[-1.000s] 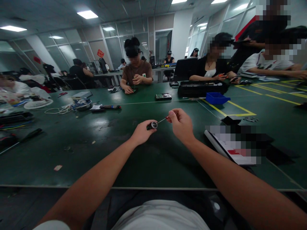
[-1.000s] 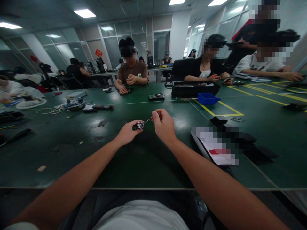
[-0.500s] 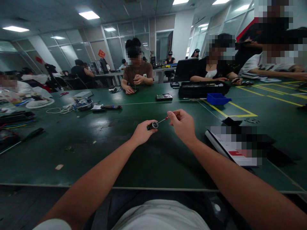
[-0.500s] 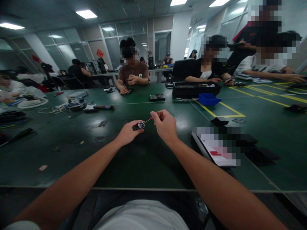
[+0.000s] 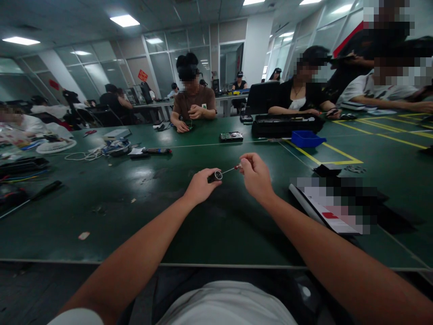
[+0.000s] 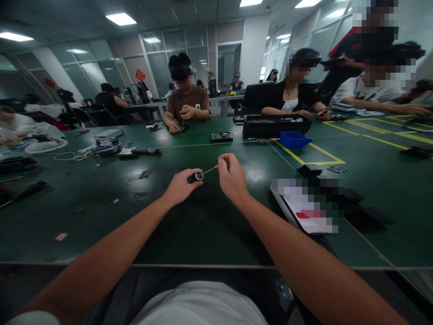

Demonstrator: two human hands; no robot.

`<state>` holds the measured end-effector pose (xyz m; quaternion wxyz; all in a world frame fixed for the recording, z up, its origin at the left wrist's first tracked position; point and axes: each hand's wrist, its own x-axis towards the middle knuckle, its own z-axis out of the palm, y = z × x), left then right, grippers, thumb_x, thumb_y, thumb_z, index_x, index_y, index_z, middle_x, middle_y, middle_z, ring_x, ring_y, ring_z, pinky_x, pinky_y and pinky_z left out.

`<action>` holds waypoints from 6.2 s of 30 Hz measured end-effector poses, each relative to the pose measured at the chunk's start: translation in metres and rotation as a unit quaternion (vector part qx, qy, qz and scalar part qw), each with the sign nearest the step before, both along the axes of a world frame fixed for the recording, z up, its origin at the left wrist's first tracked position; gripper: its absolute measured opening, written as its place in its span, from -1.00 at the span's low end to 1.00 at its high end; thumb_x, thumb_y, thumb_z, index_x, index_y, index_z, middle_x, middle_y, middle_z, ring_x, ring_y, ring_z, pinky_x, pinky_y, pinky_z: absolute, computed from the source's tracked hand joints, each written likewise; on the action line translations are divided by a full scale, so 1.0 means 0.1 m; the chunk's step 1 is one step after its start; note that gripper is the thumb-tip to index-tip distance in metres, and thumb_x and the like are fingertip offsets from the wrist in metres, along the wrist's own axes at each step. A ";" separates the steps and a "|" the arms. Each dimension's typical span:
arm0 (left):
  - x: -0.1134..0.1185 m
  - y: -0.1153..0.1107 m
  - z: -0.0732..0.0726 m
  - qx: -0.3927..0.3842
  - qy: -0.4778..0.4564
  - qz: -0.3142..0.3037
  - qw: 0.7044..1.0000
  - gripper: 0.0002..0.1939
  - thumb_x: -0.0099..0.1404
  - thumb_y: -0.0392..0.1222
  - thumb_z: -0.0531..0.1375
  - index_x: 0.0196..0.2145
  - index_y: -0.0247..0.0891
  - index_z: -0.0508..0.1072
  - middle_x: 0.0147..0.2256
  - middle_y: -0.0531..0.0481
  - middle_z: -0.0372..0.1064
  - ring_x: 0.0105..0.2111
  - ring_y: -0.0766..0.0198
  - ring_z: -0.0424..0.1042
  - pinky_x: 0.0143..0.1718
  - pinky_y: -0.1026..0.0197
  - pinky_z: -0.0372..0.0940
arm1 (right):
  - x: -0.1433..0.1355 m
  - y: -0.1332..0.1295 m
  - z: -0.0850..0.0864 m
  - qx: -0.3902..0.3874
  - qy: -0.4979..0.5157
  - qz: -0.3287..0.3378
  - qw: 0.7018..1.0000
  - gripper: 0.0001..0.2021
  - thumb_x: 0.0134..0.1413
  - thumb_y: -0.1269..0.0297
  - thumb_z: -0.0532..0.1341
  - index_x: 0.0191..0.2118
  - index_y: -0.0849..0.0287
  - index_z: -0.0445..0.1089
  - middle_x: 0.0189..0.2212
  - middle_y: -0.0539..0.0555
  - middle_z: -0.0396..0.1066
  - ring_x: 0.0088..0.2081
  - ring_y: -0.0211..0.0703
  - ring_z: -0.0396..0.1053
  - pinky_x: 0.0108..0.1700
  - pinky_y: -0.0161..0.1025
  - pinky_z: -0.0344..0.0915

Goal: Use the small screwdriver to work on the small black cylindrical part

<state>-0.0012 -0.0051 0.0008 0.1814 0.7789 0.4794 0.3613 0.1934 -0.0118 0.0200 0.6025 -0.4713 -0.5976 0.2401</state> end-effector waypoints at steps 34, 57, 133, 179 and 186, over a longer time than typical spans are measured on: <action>0.01 -0.02 0.04 0.003 0.038 0.005 0.999 -0.60 0.29 -0.18 0.31 0.09 -0.12 0.50 0.07 -0.06 0.50 0.10 0.01 0.43 0.22 -0.11 0.17 | -0.01 -0.05 0.06 0.014 -0.039 -0.017 0.999 -0.70 0.26 -0.01 0.15 -0.31 0.12 0.38 -0.48 0.03 0.48 -0.44 -0.16 0.42 -0.34 -0.19 0.27; -0.02 0.00 -0.01 -0.016 0.023 0.002 1.000 -0.59 0.26 -0.20 0.31 0.08 -0.11 0.52 0.04 -0.03 0.52 0.06 0.05 0.46 0.15 0.00 0.29 | 0.01 -0.07 0.07 -0.003 -0.139 0.013 0.990 -0.75 0.32 0.09 0.03 -0.31 0.06 0.32 -0.46 0.01 0.43 -0.42 -0.11 0.36 -0.34 -0.17 0.15; -0.07 0.06 -0.01 -0.040 0.065 -0.028 0.997 -0.56 0.27 -0.15 0.31 0.12 -0.16 0.50 0.08 -0.07 0.49 0.08 0.07 0.44 0.16 0.04 0.25 | 0.02 -0.05 0.05 0.025 -0.132 -0.060 0.989 -0.79 0.32 0.14 0.04 -0.30 0.08 0.29 -0.45 0.05 0.46 -0.39 -0.08 0.40 -0.30 -0.14 0.17; 0.35 -0.08 -0.05 -0.016 0.266 -0.068 0.962 -0.69 0.38 -0.06 0.14 -0.01 -0.15 0.53 -0.12 -0.17 0.44 -0.14 0.01 0.48 -0.17 0.08 0.35 | 0.04 -0.05 0.06 0.040 -0.105 -0.077 0.991 -0.76 0.34 0.08 0.01 -0.25 0.08 0.30 -0.41 0.06 0.48 -0.35 -0.06 0.42 -0.28 -0.13 0.21; 0.14 -0.03 0.04 -0.069 0.112 -0.072 0.989 -0.73 0.33 -0.07 0.22 -0.07 -0.17 0.57 -0.12 -0.09 0.55 -0.13 0.08 0.50 -0.05 0.07 0.35 | 0.03 -0.06 0.09 0.032 -0.105 -0.076 0.991 -0.76 0.33 0.08 0.01 -0.25 0.08 0.30 -0.40 0.07 0.49 -0.34 -0.04 0.43 -0.27 -0.12 0.20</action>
